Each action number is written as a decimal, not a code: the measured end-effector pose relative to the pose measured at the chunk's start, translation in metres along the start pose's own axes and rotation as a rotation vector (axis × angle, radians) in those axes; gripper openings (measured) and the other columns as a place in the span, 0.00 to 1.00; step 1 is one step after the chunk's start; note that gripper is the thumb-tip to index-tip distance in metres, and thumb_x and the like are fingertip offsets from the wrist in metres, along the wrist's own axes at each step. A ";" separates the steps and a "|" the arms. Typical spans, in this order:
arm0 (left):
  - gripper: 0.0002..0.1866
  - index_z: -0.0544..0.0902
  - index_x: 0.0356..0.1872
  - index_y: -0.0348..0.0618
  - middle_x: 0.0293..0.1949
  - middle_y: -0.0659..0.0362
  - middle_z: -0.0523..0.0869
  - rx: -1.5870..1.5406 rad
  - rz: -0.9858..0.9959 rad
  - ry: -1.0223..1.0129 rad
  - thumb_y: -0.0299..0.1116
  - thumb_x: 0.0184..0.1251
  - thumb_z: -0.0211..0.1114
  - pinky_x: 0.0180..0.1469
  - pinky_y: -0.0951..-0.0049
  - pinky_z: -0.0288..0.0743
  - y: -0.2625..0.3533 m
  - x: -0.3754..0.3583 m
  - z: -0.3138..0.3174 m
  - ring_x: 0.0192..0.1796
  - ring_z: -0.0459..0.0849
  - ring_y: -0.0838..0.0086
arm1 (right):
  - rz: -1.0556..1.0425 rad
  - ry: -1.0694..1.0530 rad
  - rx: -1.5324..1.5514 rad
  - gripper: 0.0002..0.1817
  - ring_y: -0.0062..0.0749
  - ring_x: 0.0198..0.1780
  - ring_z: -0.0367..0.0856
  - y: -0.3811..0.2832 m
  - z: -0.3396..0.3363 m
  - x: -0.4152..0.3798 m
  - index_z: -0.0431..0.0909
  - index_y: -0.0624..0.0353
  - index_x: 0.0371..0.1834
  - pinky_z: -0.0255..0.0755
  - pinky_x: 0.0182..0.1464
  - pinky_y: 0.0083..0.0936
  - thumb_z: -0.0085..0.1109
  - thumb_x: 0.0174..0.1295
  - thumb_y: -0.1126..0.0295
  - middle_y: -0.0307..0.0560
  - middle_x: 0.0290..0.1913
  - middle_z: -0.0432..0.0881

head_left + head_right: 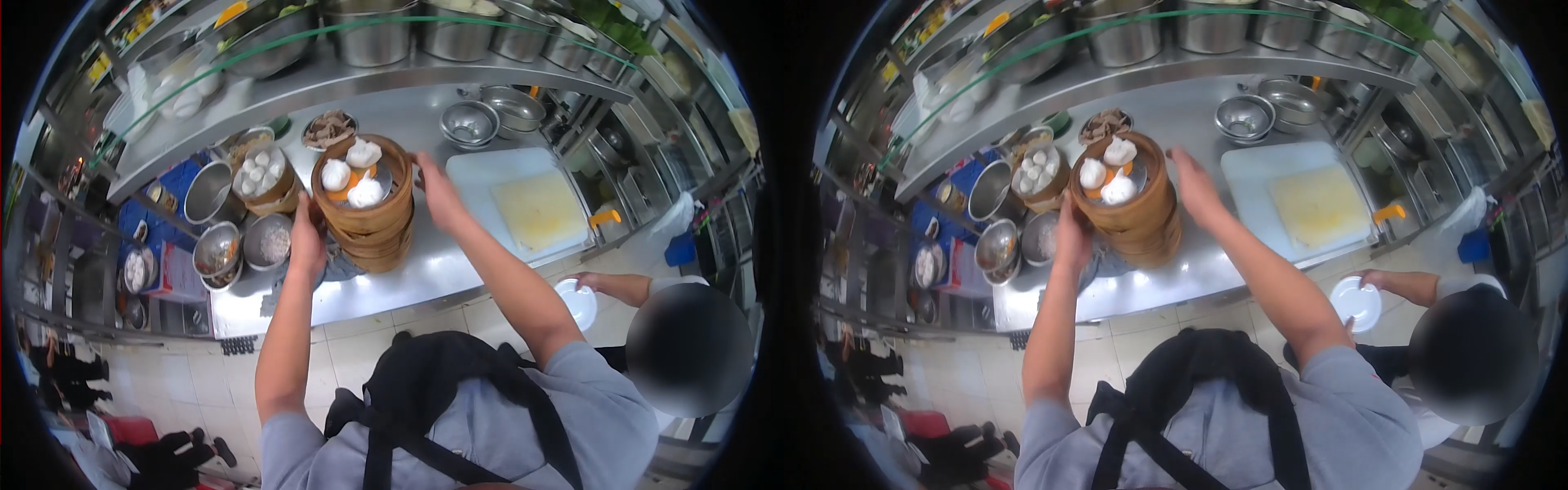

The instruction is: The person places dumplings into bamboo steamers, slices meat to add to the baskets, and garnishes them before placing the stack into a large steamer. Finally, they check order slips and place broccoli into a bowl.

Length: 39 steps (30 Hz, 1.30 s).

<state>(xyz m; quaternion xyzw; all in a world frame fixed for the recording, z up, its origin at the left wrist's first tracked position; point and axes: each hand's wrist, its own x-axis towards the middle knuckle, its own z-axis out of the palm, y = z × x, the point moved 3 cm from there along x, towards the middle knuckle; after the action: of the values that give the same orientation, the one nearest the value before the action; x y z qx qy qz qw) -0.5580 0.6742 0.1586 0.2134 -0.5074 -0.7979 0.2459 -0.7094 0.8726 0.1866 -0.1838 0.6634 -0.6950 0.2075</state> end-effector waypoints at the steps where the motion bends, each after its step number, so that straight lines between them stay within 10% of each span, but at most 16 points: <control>1: 0.31 0.72 0.69 0.43 0.66 0.59 0.77 -0.015 -0.142 -0.074 0.57 0.80 0.44 0.71 0.62 0.59 -0.012 0.006 -0.002 0.67 0.73 0.67 | -0.011 0.019 0.008 0.35 0.45 0.76 0.59 0.012 -0.003 0.001 0.66 0.61 0.72 0.52 0.76 0.37 0.35 0.76 0.43 0.56 0.75 0.64; 3: 0.36 0.62 0.76 0.47 0.75 0.59 0.68 0.008 -0.301 -0.205 0.60 0.78 0.44 0.75 0.57 0.57 -0.025 0.015 -0.005 0.75 0.66 0.65 | 0.383 -0.061 -0.008 0.41 0.47 0.83 0.38 0.053 -0.005 -0.004 0.54 0.51 0.81 0.39 0.80 0.48 0.30 0.74 0.35 0.51 0.83 0.46; 7: 0.39 0.63 0.76 0.52 0.74 0.58 0.69 -0.006 -0.538 -0.378 0.68 0.75 0.40 0.73 0.50 0.62 -0.024 0.016 0.002 0.74 0.68 0.62 | 0.427 -0.166 0.186 0.42 0.45 0.83 0.33 0.066 0.009 -0.017 0.50 0.48 0.82 0.34 0.79 0.53 0.29 0.73 0.33 0.47 0.83 0.43; 15: 0.37 0.65 0.74 0.50 0.74 0.55 0.68 -0.170 -0.606 -0.290 0.63 0.74 0.48 0.74 0.48 0.61 -0.059 0.025 -0.020 0.74 0.66 0.58 | 0.316 -0.175 0.527 0.36 0.35 0.78 0.56 0.076 0.025 -0.027 0.53 0.56 0.80 0.47 0.79 0.35 0.25 0.79 0.43 0.47 0.78 0.60; 39: 0.34 0.72 0.68 0.47 0.67 0.54 0.76 -0.115 -0.604 -0.386 0.61 0.73 0.49 0.69 0.51 0.68 -0.038 -0.050 0.086 0.67 0.75 0.57 | 0.290 0.094 0.537 0.38 0.36 0.74 0.64 0.026 -0.054 -0.088 0.62 0.62 0.75 0.51 0.76 0.33 0.32 0.77 0.42 0.51 0.74 0.67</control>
<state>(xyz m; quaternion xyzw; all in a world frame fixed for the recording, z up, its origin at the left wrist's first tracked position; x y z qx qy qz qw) -0.5755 0.7792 0.1620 0.1851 -0.4129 -0.8872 -0.0898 -0.6620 0.9641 0.1591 0.0063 0.4839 -0.8165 0.3149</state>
